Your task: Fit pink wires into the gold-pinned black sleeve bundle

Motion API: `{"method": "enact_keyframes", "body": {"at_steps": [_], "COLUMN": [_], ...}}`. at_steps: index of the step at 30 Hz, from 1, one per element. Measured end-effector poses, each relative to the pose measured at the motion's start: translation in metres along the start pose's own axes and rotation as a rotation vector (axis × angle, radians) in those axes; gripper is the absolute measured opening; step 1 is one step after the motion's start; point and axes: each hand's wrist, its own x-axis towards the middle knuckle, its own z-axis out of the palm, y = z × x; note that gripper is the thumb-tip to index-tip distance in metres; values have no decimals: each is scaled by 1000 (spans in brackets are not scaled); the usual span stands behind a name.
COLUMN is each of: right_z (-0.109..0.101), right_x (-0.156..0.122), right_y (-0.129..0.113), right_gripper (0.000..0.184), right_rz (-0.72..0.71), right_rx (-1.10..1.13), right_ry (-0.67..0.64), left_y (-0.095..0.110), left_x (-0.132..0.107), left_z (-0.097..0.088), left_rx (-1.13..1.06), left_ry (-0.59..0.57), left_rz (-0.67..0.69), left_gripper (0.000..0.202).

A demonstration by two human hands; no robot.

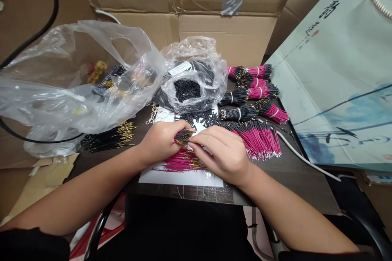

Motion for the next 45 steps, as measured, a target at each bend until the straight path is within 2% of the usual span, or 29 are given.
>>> {"method": "enact_keyframes", "body": {"at_steps": [13, 32, 45], "right_z": [-1, -3, -3], "right_x": [0, 1, -4], "right_y": [1, 2, 4], "right_gripper": [27, 19, 28], "right_rz": [3, 55, -21], "right_rx": [-29, -25, -132], "right_ry": [-43, -87, -109], "left_y": [0, 0, 1], "left_x": [1, 2, 2], "left_z": [-2, -1, 0], "left_rx": [226, 291, 343], "left_ry": [-5, -55, -106], "left_rz": [11, -5, -46], "left_gripper": [15, 16, 20]}}
